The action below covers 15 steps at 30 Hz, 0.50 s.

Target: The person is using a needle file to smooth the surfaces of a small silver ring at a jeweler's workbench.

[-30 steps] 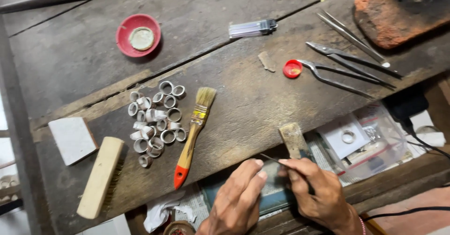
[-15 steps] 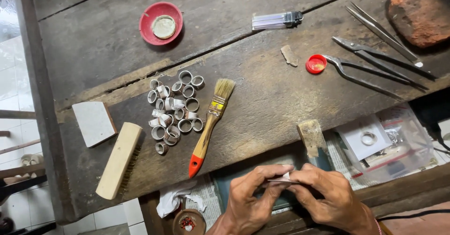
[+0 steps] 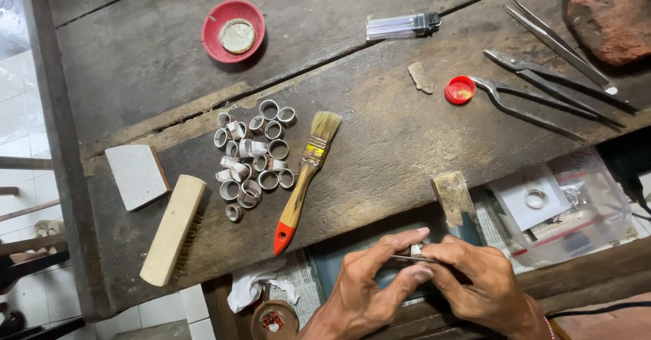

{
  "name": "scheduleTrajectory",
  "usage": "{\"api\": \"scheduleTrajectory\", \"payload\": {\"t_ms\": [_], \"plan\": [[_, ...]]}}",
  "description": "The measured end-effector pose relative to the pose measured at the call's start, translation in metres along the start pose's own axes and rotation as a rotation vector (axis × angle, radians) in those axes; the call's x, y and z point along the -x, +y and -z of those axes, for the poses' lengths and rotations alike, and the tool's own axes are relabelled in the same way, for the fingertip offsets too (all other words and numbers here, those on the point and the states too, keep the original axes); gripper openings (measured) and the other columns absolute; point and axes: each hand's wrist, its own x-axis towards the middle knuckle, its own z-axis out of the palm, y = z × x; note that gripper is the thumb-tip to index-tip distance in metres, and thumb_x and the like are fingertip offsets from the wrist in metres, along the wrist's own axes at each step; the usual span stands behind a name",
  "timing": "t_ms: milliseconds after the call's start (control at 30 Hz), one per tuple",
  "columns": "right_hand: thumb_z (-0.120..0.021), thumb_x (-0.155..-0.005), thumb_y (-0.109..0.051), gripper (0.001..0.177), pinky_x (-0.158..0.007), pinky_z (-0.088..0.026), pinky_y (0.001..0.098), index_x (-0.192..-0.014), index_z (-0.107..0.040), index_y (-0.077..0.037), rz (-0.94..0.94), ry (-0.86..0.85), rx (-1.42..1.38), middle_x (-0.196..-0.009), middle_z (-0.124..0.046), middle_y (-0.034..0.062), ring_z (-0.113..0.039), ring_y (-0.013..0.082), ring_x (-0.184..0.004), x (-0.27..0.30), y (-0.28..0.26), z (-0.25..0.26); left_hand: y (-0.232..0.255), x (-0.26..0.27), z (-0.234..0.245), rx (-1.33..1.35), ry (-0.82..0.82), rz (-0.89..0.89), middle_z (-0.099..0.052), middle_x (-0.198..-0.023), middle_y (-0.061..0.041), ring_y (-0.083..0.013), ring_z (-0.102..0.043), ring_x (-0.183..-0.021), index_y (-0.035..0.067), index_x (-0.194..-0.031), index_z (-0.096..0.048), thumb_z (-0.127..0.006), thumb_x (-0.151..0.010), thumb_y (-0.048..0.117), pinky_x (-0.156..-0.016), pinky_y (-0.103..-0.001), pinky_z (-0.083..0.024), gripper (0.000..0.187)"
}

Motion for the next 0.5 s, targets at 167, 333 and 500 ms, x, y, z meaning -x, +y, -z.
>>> {"api": "scheduleTrajectory", "payload": {"t_ms": [167, 333, 500], "plan": [[-0.070, -0.091, -0.014, 0.020, -0.053, -0.050, 0.0279, -0.106, -0.066, -0.002, 0.003, -0.020, -0.006, -0.083, -0.068, 0.0030, -0.060, 0.0160, -0.056, 0.0040, 0.0040, 0.0002, -0.0033, -0.0002, 0.0005, -0.048, 0.025, -0.077, -0.071, -0.124, -0.018, -0.0243, -0.073, -0.110, -0.001, -0.132, -0.060, -0.067, -0.101, 0.015, -0.099, -0.031, -0.058, 0.036], [-0.068, -0.091, -0.013, 0.019, -0.048, -0.044, 0.0280, -0.107, -0.067, -0.003, -0.007, -0.025, -0.044, -0.074, -0.064, 0.0035, -0.052, 0.0154, -0.051, 0.0000, -0.0002, 0.0006, 0.0007, -0.0013, 0.0043, -0.060, 0.059, -0.058, -0.075, -0.117, -0.016, -0.0244, -0.075, -0.107, 0.000, -0.119, -0.067, -0.071, -0.097, 0.017, -0.097, -0.031, -0.059, 0.028], [-0.068, -0.090, -0.012, 0.016, -0.048, -0.045, 0.0263, -0.102, -0.068, -0.001, -0.025, 0.017, -0.090, -0.071, -0.063, 0.0030, -0.055, 0.0150, -0.051, -0.0029, -0.0037, 0.0011, 0.0036, -0.0025, 0.0091, 0.002, 0.016, -0.025, -0.075, -0.114, -0.015, -0.0231, -0.075, -0.106, 0.001, -0.118, -0.068, -0.074, -0.095, 0.019, -0.097, -0.032, -0.059, 0.030]]}}
